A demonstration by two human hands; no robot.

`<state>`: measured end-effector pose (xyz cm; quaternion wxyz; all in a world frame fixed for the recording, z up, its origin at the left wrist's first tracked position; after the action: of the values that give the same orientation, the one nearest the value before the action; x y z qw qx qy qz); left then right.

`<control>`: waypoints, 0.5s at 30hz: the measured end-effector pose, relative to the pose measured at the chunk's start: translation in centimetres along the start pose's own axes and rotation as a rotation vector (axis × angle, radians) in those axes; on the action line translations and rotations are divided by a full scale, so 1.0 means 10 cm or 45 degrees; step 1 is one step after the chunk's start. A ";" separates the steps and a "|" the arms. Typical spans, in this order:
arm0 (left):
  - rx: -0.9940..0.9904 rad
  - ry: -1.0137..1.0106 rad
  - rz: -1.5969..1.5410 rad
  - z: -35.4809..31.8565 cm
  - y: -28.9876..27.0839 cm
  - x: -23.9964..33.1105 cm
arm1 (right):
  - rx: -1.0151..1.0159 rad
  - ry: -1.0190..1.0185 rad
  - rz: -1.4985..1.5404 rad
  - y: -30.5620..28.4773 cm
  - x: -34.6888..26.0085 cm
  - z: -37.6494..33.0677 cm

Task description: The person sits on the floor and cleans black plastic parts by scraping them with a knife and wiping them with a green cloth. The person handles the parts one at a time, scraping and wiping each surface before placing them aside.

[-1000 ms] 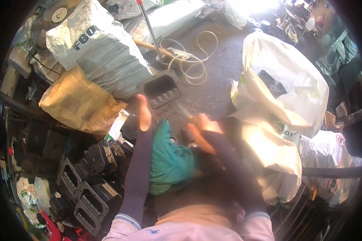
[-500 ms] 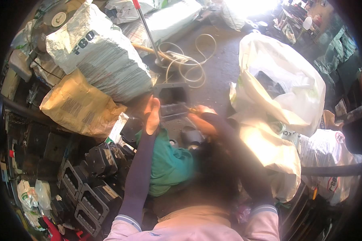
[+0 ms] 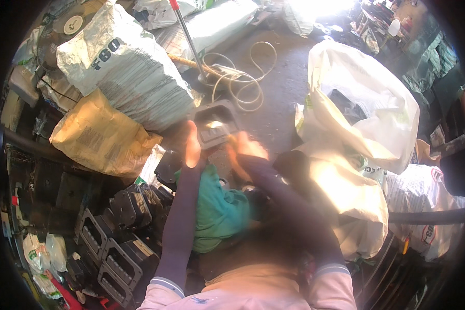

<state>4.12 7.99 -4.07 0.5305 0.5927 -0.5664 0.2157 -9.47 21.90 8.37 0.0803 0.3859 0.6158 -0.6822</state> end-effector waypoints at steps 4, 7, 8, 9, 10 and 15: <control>0.114 -0.014 -0.073 0.02 -0.06 -0.05 | 0.120 0.084 -0.104 -0.11 0.19 0.06; 0.130 0.130 -0.083 -0.03 -0.03 0.01 | 0.074 0.118 -0.084 -0.14 0.28 0.01; 0.136 0.193 -0.066 -0.06 -0.01 0.06 | 0.041 0.090 -0.057 -0.16 0.29 -0.02; 0.142 0.263 -0.020 -0.10 0.02 0.11 | -0.002 0.067 -0.043 -0.18 0.30 -0.03; 0.152 0.327 0.028 -0.14 0.05 0.17 | -0.005 0.050 -0.053 -0.22 0.32 -0.03; 0.109 0.348 0.585 -0.45 0.22 0.35 | -0.333 0.273 0.501 -0.38 0.54 0.01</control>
<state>4.62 10.84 1.32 0.5137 0.4358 -0.5996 0.4321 -15.49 24.65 7.97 0.1949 0.5546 0.6169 -0.5234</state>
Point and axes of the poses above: each hand's wrist, its own z-axis towards the middle knuckle, its own y-axis out of the palm, x = y × z, the point moved 4 cm from there along z, towards the middle knuckle, and after that the axes turned 6 degrees about x, right-handed, at the moved point
